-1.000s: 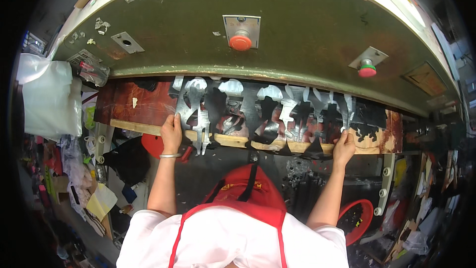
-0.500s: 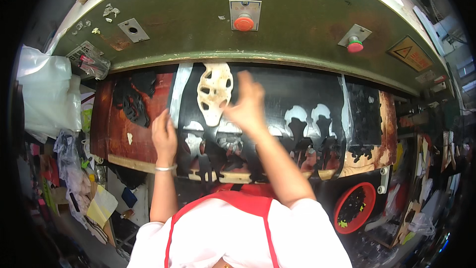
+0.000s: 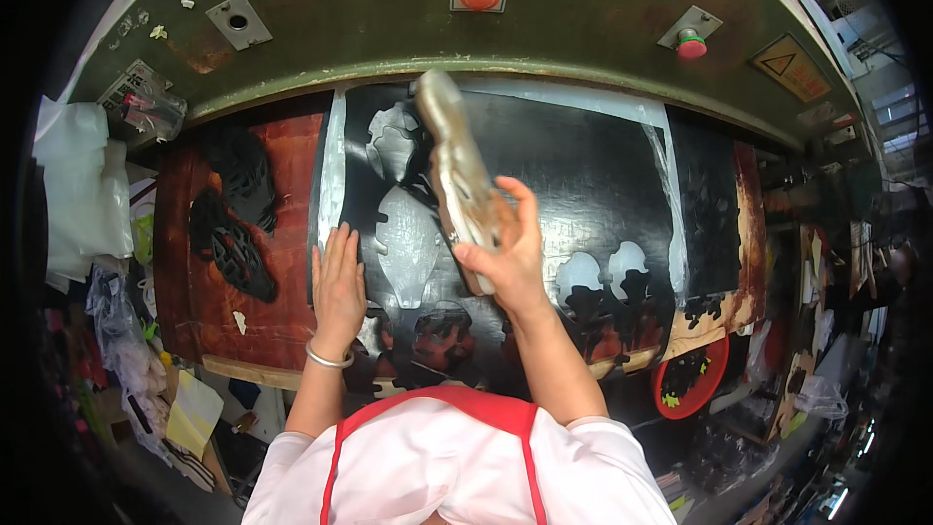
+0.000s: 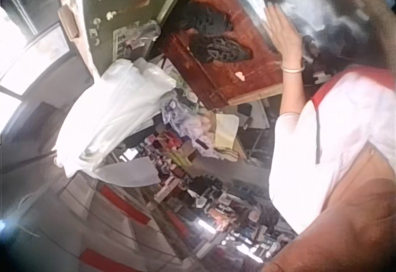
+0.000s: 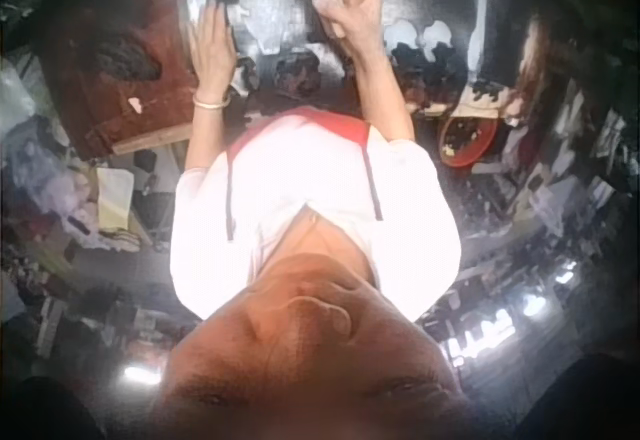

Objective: The person repeatedly wipes a black rubber sheet on a workbench using a white cloth, then peels off small black rubber pieces and places them into a red bowl. The person continues wiping the sheet and removing debris throughout the clip.

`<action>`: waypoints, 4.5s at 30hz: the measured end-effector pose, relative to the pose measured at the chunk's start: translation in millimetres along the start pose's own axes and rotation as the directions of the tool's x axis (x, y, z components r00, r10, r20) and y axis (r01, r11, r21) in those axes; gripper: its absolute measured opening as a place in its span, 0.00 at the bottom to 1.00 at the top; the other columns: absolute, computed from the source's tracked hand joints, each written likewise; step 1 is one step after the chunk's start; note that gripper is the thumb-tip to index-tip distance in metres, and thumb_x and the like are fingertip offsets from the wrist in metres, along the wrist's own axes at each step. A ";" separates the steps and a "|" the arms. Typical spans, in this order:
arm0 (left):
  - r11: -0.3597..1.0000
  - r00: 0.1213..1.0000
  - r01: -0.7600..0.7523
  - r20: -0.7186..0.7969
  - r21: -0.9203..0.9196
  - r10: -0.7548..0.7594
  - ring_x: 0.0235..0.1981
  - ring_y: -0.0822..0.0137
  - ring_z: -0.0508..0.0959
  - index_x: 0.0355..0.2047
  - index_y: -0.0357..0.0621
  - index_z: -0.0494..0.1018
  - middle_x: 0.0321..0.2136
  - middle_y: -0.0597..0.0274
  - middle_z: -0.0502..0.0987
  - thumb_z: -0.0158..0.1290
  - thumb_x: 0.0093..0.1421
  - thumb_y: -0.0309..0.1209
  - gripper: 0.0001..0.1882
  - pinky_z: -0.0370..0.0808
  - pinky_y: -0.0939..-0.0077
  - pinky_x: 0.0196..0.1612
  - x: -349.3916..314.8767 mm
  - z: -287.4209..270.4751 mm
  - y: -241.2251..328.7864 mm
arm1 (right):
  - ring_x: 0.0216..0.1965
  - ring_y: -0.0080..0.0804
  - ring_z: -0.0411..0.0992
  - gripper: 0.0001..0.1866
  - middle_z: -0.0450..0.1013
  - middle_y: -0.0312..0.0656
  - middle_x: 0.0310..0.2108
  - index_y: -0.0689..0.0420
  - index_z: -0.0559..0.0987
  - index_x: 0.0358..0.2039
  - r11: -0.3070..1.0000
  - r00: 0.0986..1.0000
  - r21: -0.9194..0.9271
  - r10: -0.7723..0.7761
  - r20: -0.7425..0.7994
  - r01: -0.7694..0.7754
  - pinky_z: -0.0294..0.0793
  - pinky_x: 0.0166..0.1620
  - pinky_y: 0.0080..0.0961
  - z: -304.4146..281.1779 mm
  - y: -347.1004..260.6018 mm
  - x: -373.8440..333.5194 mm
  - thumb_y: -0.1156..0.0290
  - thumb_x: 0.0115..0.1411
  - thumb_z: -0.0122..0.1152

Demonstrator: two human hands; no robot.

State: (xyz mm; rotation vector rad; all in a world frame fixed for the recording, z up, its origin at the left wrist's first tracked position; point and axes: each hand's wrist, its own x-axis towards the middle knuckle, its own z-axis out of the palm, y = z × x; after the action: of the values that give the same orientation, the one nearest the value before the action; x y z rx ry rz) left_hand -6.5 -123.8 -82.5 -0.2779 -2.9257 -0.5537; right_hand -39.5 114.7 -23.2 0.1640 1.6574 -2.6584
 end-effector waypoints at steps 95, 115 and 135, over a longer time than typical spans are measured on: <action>0.992 1.000 -0.015 0.003 0.124 0.014 0.66 0.50 0.56 0.59 0.44 0.65 0.63 0.48 0.59 0.51 0.60 0.28 0.25 0.46 0.45 0.67 -16.2 7.1 37.6 | 0.52 0.34 0.66 0.44 0.63 0.50 0.54 0.59 0.56 0.60 0.855 0.790 -0.368 -0.495 -0.361 0.366 0.65 0.55 0.29 -89.2 -85.9 -65.2 0.76 0.45 0.71; 0.994 1.000 -0.007 -0.001 0.110 0.008 0.67 0.51 0.55 0.60 0.43 0.64 0.63 0.49 0.59 0.48 0.62 0.27 0.24 0.45 0.48 0.68 -1.5 10.6 36.2 | 0.62 0.72 0.43 0.52 0.41 0.77 0.59 0.54 0.58 0.61 0.292 0.658 -0.938 -0.673 -0.339 -0.185 0.49 0.62 0.59 -46.0 43.1 19.5 0.68 0.34 0.76; 0.744 0.798 0.563 0.001 -0.360 -0.603 0.27 0.63 0.71 0.43 0.39 0.69 0.25 0.59 0.70 0.50 0.65 0.32 0.10 0.70 0.70 0.35 12.9 18.1 -24.2 | 0.67 0.60 0.49 0.37 0.51 0.66 0.64 0.70 0.56 0.63 0.047 0.838 -0.974 -0.502 -0.213 -0.220 0.46 0.67 0.46 -179.6 -24.6 129.8 0.54 0.65 0.48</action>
State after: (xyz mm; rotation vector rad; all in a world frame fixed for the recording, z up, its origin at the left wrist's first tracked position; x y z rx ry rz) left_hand -26.1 -137.2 -105.2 0.6570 -2.7413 -1.1269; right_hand -154.5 293.1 -91.4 0.7273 3.3776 -0.7062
